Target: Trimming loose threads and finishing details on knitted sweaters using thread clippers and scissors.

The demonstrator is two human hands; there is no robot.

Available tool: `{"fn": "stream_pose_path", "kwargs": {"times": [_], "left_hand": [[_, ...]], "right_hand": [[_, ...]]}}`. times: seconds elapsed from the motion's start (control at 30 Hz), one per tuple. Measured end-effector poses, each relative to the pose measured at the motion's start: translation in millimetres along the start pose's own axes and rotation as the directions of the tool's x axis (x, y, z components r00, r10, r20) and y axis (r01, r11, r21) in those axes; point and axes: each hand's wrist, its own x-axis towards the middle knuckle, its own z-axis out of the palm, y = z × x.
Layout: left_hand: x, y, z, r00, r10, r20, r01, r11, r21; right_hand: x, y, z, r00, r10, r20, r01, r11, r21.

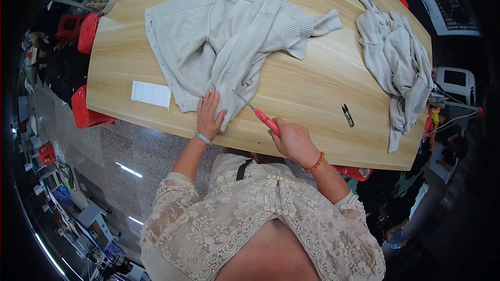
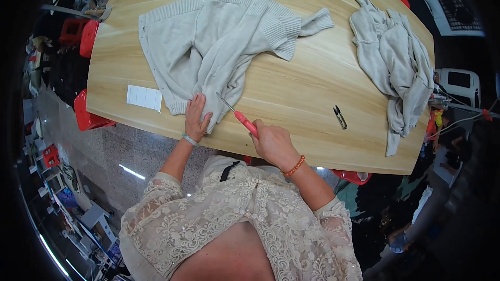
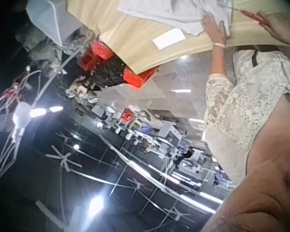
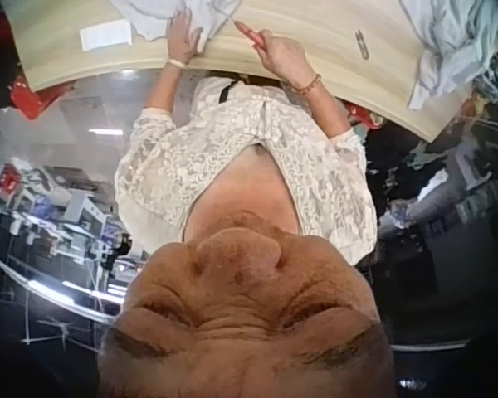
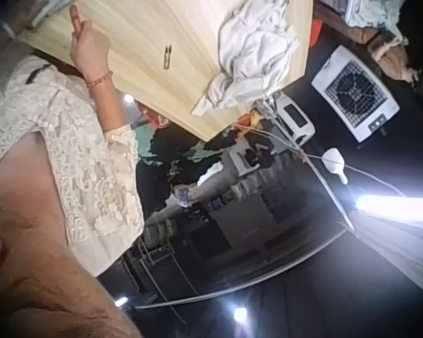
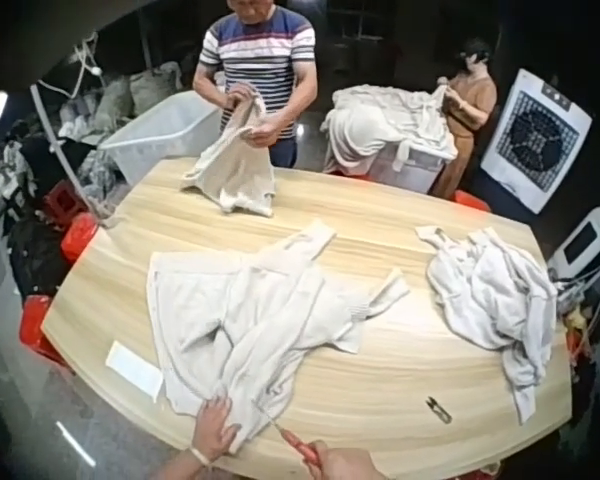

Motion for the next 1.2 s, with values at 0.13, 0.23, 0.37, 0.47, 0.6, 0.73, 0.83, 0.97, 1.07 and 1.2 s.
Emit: {"fn": "stream_pose_path", "kwargs": {"times": [0.13, 0.23, 0.37, 0.47, 0.6, 0.73, 0.83, 0.97, 1.07, 1.2], "left_hand": [[7.9, 11.8, -4.7, 1.0, -0.002, -0.026, 0.004, 0.998, 0.07], [29.8, 27.0, -17.1, 0.993, -0.066, -0.102, 0.07, 0.997, 0.04], [88.1, 17.6, -4.9, 0.942, -0.212, -0.26, 0.154, 0.962, -0.226], [115.8, -2.7, 7.6, 0.919, -0.329, -0.216, 0.275, 0.93, -0.244], [130.4, -19.6, 17.9, 0.867, -0.498, -0.032, 0.373, 0.689, -0.621], [138.2, -20.7, 21.6, 0.826, -0.554, 0.106, 0.463, 0.558, -0.689], [140.9, -23.8, 24.5, 0.827, -0.553, 0.103, 0.475, 0.587, -0.656], [134.4, -34.0, 25.5, 0.834, -0.539, 0.115, 0.452, 0.549, -0.703], [133.5, -34.9, 24.0, 0.847, -0.512, 0.144, 0.441, 0.523, -0.73], [133.1, -32.8, 21.1, 0.851, -0.488, 0.191, 0.448, 0.488, -0.749]], "right_hand": [[4.1, 2.4, -5.2, 0.999, 0.044, 0.002, -0.044, 0.999, 0.004], [0.5, 1.2, -10.8, 0.998, 0.057, -0.029, -0.056, 0.998, 0.029], [-2.2, 3.9, -9.0, 0.996, 0.043, -0.082, -0.036, 0.996, 0.086], [1.5, 6.8, -4.1, 0.99, 0.048, -0.133, -0.033, 0.994, 0.108], [13.6, 8.7, 1.0, 0.989, 0.05, -0.136, -0.032, 0.991, 0.132], [29.9, 9.4, 1.8, 0.989, 0.023, -0.148, -0.009, 0.995, 0.094], [43.0, 6.8, -1.6, 0.99, 0.036, -0.135, -0.027, 0.998, 0.063], [55.0, 2.1, -7.9, 0.992, 0.119, -0.041, -0.121, 0.992, -0.037], [57.1, 1.3, -9.1, 0.999, 0.017, -0.047, -0.017, 1.0, -0.006], [62.9, -1.7, -11.7, 0.997, 0.063, -0.036, -0.063, 0.998, 0.016]]}}
